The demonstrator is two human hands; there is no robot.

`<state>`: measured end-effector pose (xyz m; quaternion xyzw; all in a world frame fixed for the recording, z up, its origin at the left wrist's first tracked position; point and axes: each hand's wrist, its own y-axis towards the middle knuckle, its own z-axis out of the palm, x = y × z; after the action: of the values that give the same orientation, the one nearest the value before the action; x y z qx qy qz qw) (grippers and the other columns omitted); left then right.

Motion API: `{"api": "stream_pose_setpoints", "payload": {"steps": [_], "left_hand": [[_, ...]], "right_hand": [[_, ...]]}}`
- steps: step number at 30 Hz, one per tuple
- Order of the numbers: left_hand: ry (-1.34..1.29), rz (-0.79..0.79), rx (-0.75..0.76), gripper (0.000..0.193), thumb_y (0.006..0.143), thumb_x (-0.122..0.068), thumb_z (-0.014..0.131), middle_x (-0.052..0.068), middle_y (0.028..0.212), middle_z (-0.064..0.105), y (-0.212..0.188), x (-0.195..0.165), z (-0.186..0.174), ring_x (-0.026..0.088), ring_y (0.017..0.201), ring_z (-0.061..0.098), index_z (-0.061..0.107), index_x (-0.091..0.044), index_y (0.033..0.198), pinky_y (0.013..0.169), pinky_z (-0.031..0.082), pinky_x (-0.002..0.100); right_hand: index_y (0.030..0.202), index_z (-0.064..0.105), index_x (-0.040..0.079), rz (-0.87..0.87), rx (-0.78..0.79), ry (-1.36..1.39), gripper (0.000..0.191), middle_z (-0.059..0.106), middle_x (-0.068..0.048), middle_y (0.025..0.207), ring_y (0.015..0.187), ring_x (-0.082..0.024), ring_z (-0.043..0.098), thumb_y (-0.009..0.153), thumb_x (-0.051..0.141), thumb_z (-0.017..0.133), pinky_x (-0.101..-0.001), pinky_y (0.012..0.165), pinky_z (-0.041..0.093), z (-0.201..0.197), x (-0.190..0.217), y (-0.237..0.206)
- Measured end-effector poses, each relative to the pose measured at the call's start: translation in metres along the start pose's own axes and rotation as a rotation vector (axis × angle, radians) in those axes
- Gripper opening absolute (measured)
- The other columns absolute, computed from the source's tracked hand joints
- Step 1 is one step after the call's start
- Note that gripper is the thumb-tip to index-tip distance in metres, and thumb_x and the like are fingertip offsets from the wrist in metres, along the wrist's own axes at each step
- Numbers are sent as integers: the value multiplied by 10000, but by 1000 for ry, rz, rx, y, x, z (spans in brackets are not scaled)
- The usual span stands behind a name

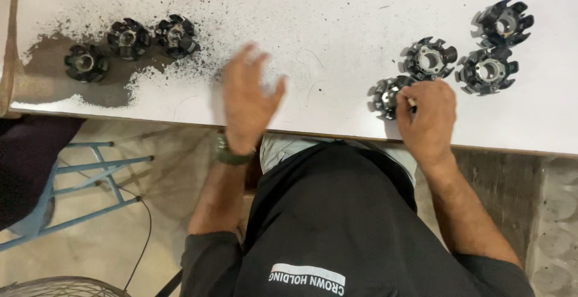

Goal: The person sits at a white table and assembles omni wheels by hand, pressing black roller components into the hubs of wheel bodies one at a time. Finished wheels are set aside in a growing pile on the table as the person works through the parts.

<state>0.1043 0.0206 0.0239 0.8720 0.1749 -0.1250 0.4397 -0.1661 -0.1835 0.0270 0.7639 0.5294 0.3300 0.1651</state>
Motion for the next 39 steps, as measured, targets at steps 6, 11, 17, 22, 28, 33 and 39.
{"api": "stream_pose_setpoints", "payload": {"steps": [6, 11, 17, 22, 28, 33, 39], "left_hand": [[740, -433, 43, 1019, 908, -859, 650, 322, 1555, 310, 49, 156, -73, 530, 1417, 302, 503, -60, 1523, 1043, 326, 779], [469, -718, 369, 784, 929, -777, 605, 275, 1614, 282, 48, 157, -70, 528, 1512, 204, 624, -154, 1404, 1071, 320, 770], [425, -501, 464, 817, 949, -772, 588, 330, 1601, 228, 30, 82, -21, 589, 1468, 140, 609, -113, 1432, 1066, 224, 820], [279, -309, 488, 830, 998, -701, 576, 303, 1667, 162, 27, 12, -10, 514, 1559, 89, 437, -124, 1578, 1194, 111, 777], [35, 326, 988, 1042, 722, -331, 718, 261, 1670, 117, 52, -34, -5, 394, 1536, 97, 215, -125, 1611, 1219, 160, 599], [-219, 263, 1090, 1028, 742, -127, 678, 216, 1650, 331, 64, -72, 35, 354, 1524, 310, 247, -126, 1676, 1246, 311, 484], [-159, 94, 761, 1051, 687, -476, 891, 208, 1382, 500, 22, -105, 11, 387, 1290, 480, 398, -50, 1512, 1099, 366, 591]], "right_hand": [[1130, 612, 32, 55, 32, -109, 187, 648, -113, 1048, 995, -351, 601, 1042, -13, 770, -493, 1024, 457, -12, -40, 9], [1128, 615, 38, -47, -78, -12, 189, 643, -109, 1067, 995, -315, 633, 1017, -56, 736, -518, 1142, 467, -14, -26, 21], [1030, 651, 58, -123, 190, 275, 191, 692, -102, 1031, 1073, -308, 672, 879, 12, 758, -529, 1112, 485, 12, 38, 17], [1039, 650, 56, -33, 132, 322, 186, 709, -97, 1033, 1060, -310, 683, 889, 16, 750, -521, 1100, 501, 9, 47, 4], [1108, 624, 21, 235, -1, 396, 163, 689, -131, 1067, 1039, -274, 702, 974, 10, 717, -425, 1072, 552, -3, 21, -24], [1134, 620, 3, 431, -56, 447, 179, 708, -141, 1116, 981, -216, 676, 990, 46, 716, -330, 895, 546, 1, 19, -32], [1134, 625, 3, 425, -139, 377, 184, 691, -155, 1106, 1010, -238, 691, 989, 37, 731, -345, 898, 556, 0, 24, -37]]}}
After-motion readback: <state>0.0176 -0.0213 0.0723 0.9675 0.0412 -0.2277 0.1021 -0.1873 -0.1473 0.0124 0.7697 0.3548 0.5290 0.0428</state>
